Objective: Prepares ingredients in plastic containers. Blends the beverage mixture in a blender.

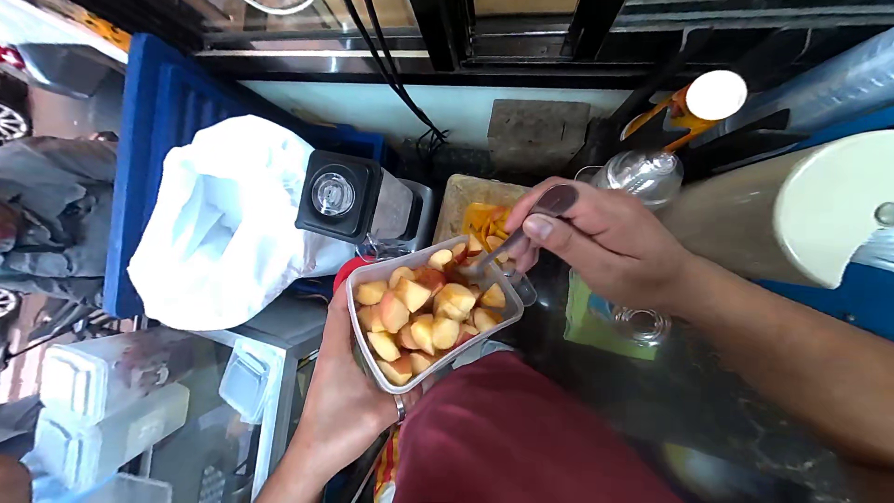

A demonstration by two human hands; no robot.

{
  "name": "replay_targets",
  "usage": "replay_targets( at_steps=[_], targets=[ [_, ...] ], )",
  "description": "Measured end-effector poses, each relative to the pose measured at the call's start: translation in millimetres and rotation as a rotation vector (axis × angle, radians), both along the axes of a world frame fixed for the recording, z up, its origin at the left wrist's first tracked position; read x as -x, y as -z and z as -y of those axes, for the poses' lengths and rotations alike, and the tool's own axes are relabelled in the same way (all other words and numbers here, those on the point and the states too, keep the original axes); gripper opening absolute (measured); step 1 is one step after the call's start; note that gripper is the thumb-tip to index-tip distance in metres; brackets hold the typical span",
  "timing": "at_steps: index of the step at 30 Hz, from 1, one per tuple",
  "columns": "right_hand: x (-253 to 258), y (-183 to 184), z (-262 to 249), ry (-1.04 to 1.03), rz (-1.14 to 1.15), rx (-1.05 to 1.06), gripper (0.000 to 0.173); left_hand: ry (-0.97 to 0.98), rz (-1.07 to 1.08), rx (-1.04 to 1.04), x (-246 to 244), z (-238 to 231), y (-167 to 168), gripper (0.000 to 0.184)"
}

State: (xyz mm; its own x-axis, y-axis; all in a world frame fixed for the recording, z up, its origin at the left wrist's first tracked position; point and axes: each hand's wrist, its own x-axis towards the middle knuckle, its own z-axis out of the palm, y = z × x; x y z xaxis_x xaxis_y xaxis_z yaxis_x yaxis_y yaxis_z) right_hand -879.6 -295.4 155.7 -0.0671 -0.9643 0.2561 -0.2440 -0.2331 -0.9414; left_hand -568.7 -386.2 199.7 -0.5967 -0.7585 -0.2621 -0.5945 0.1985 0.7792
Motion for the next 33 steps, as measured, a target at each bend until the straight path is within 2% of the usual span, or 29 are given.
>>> replay_targets(
  at_steps=[5,8,11,14,22,26,30,33],
  targets=[
    [19.4,-15.2,-5.4,0.053,0.107,0.025,0.025,-0.01,0.016,-0.01,-3.3,1.8,1.8,0.127],
    [16.2,-26.7,-14.0,0.004,0.177,0.038,0.025,-0.022,0.005,-0.026,-4.4,3.1,2.5,0.125],
    [3.8,-14.8,-19.6,-0.094,0.014,0.048,0.026,-0.023,0.005,-0.037,-5.0,4.9,2.8,0.124],
    [4.7,-3.9,-15.4,-0.069,-0.086,0.065,0.027,-0.006,0.025,-0.027,-3.7,5.6,1.8,0.123],
    [33.2,-17.3,-9.1,0.045,0.07,0.076,0.025,0.01,0.046,0.016,-3.2,5.8,0.4,0.127],
    [19.2,-28.0,-11.6,0.017,0.175,0.062,0.023,-0.011,0.036,0.0,-1.0,4.1,-0.6,0.126],
    [-10.1,1.1,-9.8,-0.047,-0.158,0.048,0.027,0.002,0.028,0.009,-1.8,4.8,0.7,0.128],
    [-1.6,5.7,-7.7,-0.009,-0.152,0.047,0.028,-0.003,0.036,-0.021,-3.2,6.1,1.2,0.128]
  ],
)
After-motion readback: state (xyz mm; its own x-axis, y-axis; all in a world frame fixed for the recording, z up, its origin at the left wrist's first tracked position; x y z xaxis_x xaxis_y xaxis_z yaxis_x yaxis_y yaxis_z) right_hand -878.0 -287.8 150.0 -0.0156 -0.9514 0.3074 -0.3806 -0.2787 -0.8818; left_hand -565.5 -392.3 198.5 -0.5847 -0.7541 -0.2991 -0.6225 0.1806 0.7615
